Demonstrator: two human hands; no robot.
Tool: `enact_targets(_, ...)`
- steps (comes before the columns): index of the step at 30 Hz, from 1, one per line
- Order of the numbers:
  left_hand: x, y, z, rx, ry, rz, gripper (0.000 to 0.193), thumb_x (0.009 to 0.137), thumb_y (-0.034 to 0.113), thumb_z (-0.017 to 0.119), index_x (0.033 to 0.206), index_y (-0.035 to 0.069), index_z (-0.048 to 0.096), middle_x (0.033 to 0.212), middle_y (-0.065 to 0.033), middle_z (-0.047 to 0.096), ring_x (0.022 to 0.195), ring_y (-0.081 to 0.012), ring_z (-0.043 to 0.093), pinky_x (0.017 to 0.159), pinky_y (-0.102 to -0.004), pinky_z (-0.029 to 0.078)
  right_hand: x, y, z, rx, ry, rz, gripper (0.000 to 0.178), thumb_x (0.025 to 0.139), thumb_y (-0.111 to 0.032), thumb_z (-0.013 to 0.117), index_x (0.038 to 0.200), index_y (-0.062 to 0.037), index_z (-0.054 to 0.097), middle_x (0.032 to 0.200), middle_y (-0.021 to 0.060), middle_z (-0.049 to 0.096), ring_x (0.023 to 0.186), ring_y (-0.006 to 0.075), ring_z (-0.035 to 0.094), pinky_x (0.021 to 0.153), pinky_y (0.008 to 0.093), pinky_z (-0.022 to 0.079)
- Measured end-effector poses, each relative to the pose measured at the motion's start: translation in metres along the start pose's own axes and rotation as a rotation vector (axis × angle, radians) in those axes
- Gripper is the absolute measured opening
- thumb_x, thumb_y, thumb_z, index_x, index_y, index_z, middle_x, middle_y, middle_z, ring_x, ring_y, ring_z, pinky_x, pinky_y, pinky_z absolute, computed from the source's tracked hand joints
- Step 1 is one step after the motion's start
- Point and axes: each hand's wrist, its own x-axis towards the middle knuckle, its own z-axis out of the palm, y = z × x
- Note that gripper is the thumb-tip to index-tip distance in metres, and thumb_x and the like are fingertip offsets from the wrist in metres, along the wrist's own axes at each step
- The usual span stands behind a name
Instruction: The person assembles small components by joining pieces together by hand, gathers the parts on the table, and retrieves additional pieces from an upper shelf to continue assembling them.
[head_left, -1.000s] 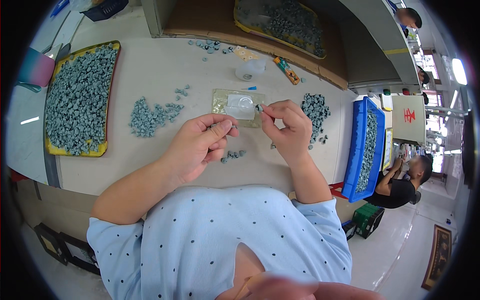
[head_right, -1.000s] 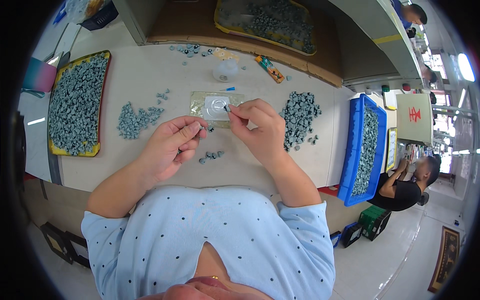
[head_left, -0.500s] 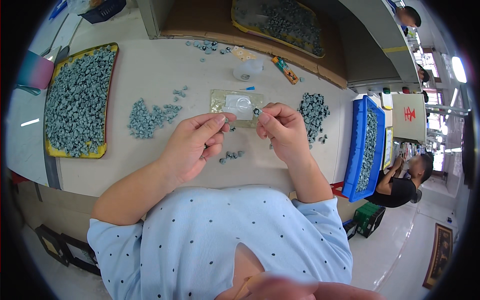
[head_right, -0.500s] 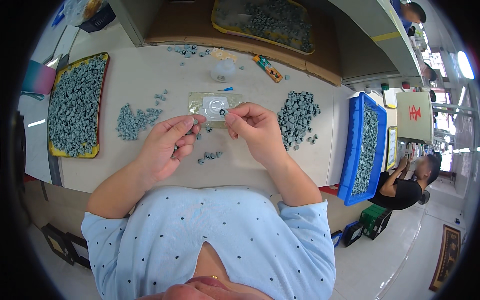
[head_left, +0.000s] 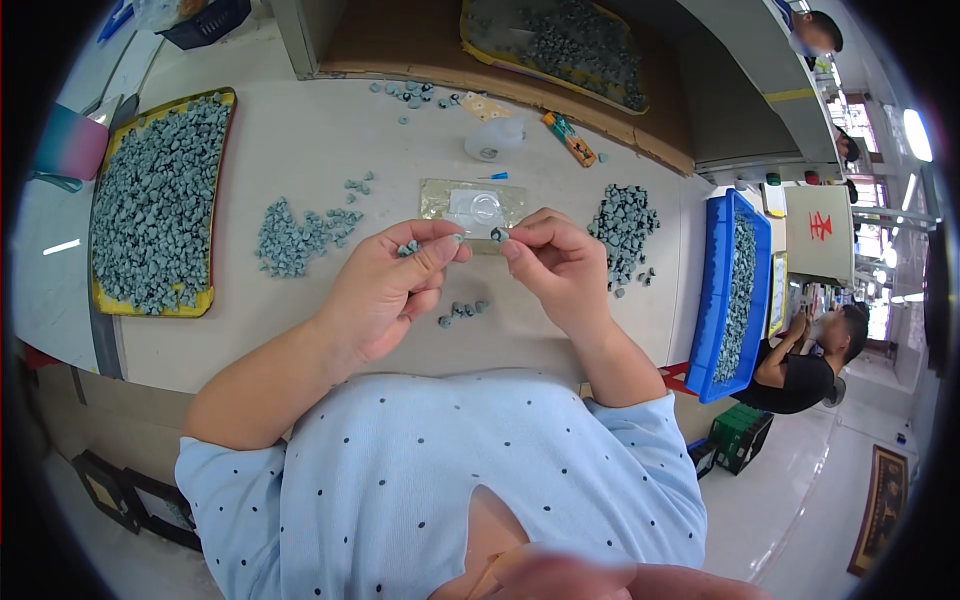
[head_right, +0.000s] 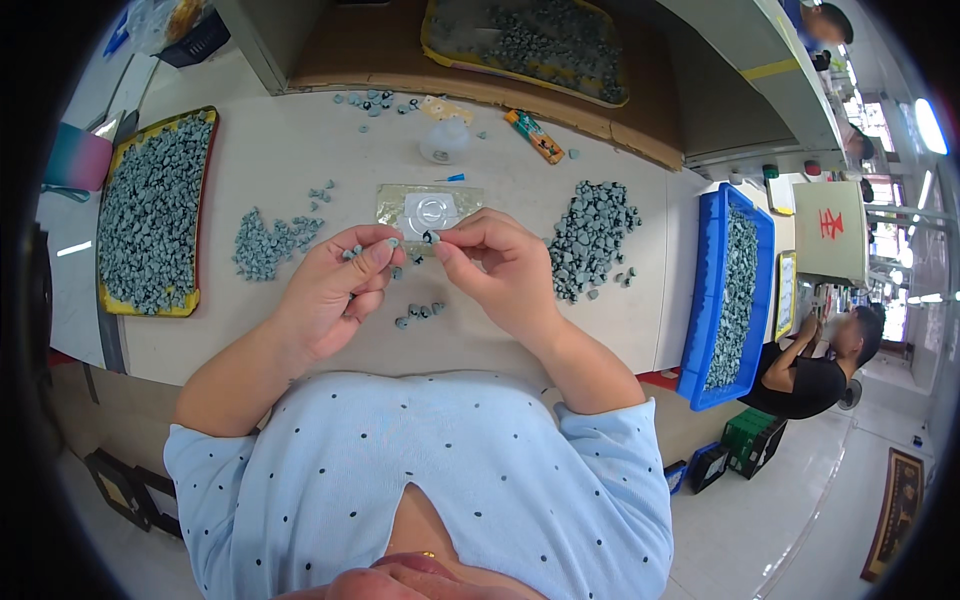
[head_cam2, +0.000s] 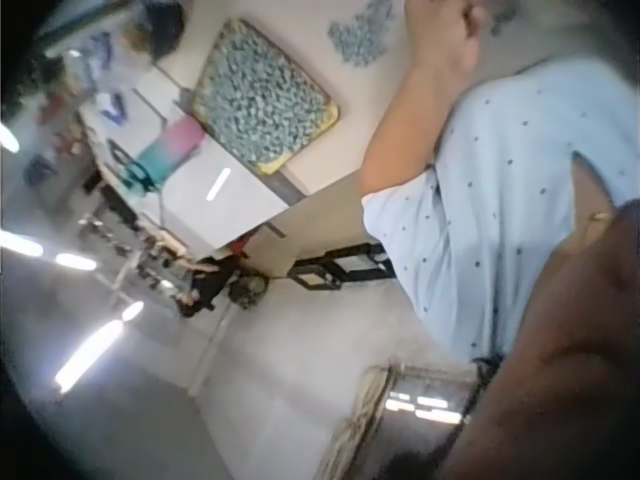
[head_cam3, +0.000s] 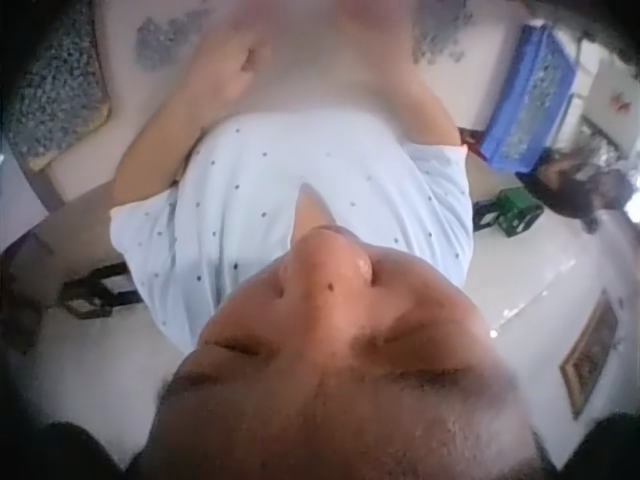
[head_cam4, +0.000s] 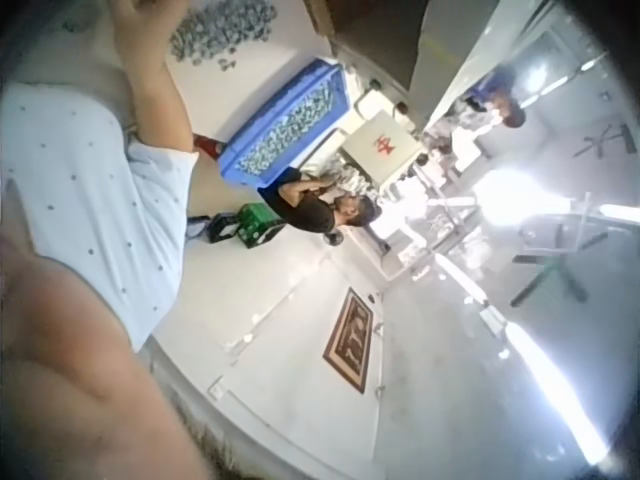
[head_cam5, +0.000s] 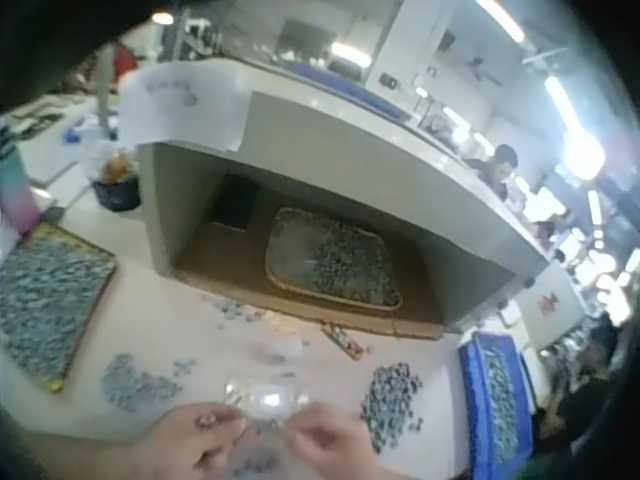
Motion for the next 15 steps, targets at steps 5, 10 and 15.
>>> enact_targets(5,0.001,-0.003,0.001,-0.009,-0.013,0.005,0.02,0.091,0.016,0.061,0.105,0.003,0.055,0.093,-0.0067,0.058,0.056,-0.004,0.035,0.046,-0.0188,0.027,-0.001,0.008,-0.003,-0.336,-0.004,-0.333,0.013,0.075,0.009,0.068,0.087,0.0038,0.064,0.085,0.0096,0.061,0.071,0.0142,0.059,0.058,0.0218,0.046)
enact_targets(10,0.0,-0.004,0.007,-0.01,-0.066,-0.039,0.016,0.096,0.023,0.052,0.093,0.007,0.05,0.079,0.0007,0.048,0.056,-0.0041,0.032,0.045,-0.0191,0.025,0.001,0.001,0.004,-0.555,0.048,-0.558,0.018,0.068,0.01,0.071,0.083,0.0029,0.064,0.081,0.0108,0.062,0.067,0.0182,0.061,0.056,0.0237,0.047)
enact_targets(15,-0.002,-0.004,0.01,0.023,-0.058,-0.071,0.019,0.098,0.024,0.048,0.09,0.008,0.048,0.075,0.002,0.043,0.056,-0.0043,0.031,0.044,-0.0196,0.024,0.003,0.006,0.005,-0.628,0.024,-0.786,0.023,0.064,0.011,0.073,0.084,0.0034,0.065,0.078,0.0086,0.059,0.063,0.0179,0.058,0.052,0.0268,0.046)
